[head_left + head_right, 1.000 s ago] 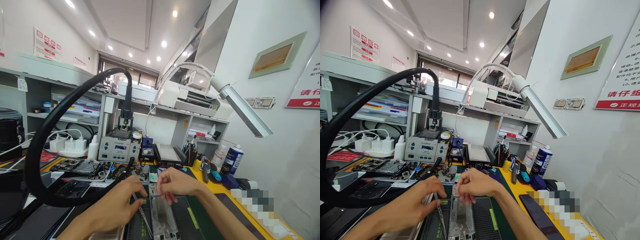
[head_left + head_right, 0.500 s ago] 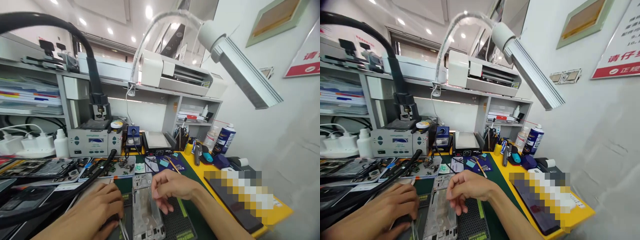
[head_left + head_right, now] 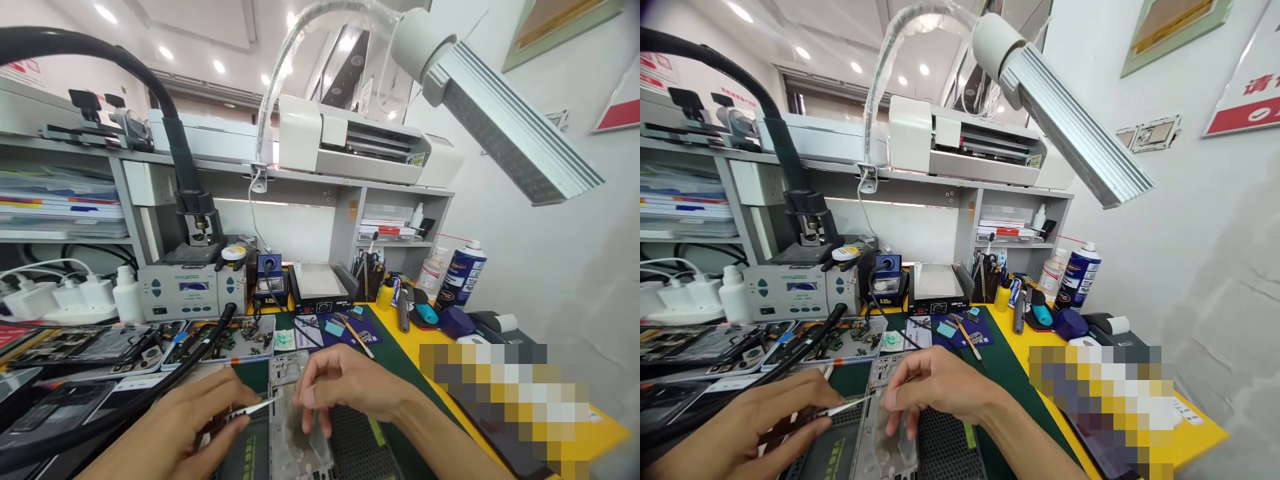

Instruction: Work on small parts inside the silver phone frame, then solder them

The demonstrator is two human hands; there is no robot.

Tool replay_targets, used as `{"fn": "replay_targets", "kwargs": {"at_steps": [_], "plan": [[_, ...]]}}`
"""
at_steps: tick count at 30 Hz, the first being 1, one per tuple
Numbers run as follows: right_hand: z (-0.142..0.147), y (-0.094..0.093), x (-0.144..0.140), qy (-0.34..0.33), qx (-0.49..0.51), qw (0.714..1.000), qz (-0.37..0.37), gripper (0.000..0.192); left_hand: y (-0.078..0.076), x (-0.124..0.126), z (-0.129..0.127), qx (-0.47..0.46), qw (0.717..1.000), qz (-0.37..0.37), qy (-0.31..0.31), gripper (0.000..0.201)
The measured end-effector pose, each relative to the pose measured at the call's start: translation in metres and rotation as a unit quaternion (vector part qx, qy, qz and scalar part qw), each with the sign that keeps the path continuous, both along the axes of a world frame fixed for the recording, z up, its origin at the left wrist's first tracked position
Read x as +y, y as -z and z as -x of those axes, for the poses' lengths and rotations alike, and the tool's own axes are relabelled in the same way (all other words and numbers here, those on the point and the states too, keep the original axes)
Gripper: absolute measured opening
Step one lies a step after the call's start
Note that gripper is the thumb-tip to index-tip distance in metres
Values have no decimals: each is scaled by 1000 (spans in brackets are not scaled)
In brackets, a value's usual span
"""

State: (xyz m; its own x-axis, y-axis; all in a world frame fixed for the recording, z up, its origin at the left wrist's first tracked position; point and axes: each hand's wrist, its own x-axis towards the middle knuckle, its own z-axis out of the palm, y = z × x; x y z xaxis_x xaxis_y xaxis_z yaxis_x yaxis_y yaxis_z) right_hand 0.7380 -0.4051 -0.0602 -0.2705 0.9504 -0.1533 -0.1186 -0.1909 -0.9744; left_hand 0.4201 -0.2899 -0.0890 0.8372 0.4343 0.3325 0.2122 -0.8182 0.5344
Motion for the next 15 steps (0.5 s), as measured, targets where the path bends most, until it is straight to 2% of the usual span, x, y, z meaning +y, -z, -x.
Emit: {"fn": "replay_targets", "kwargs": {"at_steps": [2, 5, 8, 11, 15], "plan": [[2, -1, -1, 15, -6, 1000, -2, 70, 3, 1, -4, -16, 1000, 15, 10, 41], [8, -3, -3, 36, -20, 999, -4, 73, 2, -2, -7, -40, 995, 88, -39, 37], [13, -3, -3, 47, -40, 998, 0, 70, -11, -10, -8, -43, 990, 122, -58, 35], [16, -1, -4, 45, -58, 997, 7, 65, -24, -19, -10, -38, 979, 188, -73, 32], [17, 0, -9, 41, -81, 996, 11, 55, -31, -24, -14, -41, 954, 280, -95, 38]]}}
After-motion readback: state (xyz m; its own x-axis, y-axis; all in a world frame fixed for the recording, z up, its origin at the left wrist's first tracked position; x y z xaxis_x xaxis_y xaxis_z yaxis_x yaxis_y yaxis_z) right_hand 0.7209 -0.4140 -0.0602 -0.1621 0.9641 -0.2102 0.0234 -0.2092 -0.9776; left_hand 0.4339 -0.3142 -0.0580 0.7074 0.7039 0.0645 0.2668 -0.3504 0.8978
